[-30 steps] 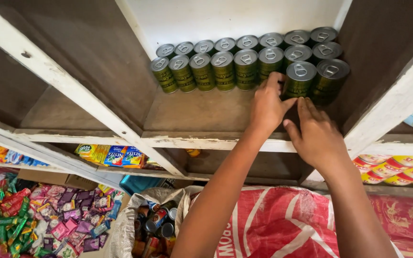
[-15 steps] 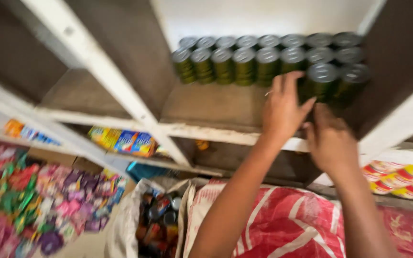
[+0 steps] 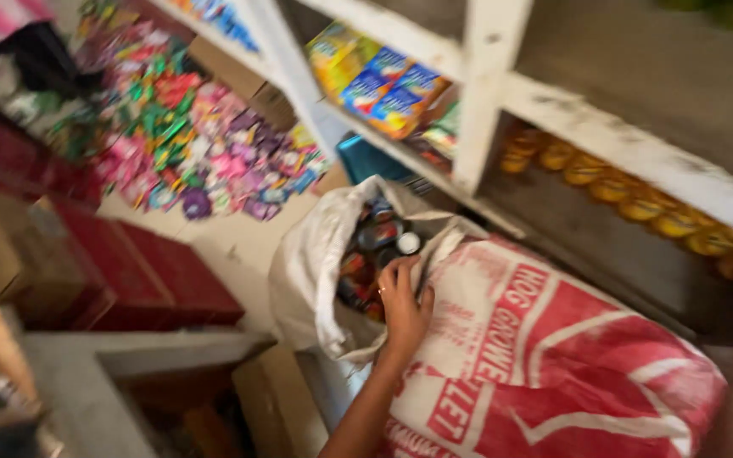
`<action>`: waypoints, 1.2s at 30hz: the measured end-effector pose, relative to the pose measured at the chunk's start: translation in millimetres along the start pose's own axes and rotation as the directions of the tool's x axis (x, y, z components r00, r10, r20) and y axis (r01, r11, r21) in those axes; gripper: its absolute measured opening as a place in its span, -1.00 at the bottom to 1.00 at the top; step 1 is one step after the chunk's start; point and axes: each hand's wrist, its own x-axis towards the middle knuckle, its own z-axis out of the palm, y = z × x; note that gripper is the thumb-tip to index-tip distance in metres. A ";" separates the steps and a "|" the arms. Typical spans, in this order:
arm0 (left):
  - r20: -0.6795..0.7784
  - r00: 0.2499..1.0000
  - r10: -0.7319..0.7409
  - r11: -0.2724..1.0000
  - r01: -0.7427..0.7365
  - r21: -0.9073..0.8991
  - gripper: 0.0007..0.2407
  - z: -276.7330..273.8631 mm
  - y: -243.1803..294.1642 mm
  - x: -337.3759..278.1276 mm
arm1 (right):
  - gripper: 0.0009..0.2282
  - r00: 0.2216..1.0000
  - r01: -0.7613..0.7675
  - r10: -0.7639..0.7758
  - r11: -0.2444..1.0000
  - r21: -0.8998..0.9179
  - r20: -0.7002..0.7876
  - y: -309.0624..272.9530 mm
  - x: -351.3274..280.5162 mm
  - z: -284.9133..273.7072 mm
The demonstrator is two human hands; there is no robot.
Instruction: Organizing and arranging various canned goods from a bag onto a storage shelf.
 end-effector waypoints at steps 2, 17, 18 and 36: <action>0.047 0.993 -0.107 0.992 0.104 0.071 -0.45 -7.3 -42.9 -6.5 | -0.65 0.994 -0.110 0.110 0.992 0.064 0.000 -3.2 -55.8 93.8; 0.795 0.502 -0.340 0.842 0.539 0.020 -0.55 -38.0 -110.5 -26.0 | -0.73 0.390 0.831 0.380 0.248 -0.498 0.839 132.2 -210.5 320.3; 0.778 0.557 -0.292 0.857 0.514 -0.046 -0.66 -30.7 -126.2 -20.7 | -0.72 0.413 0.828 0.359 0.234 -0.509 0.837 136.4 -211.3 318.2; 0.454 0.797 -0.399 0.881 0.194 0.432 -0.61 179.3 -249.4 54.3 | -0.77 0.487 0.784 0.186 0.337 -0.521 0.854 120.3 -212.1 321.6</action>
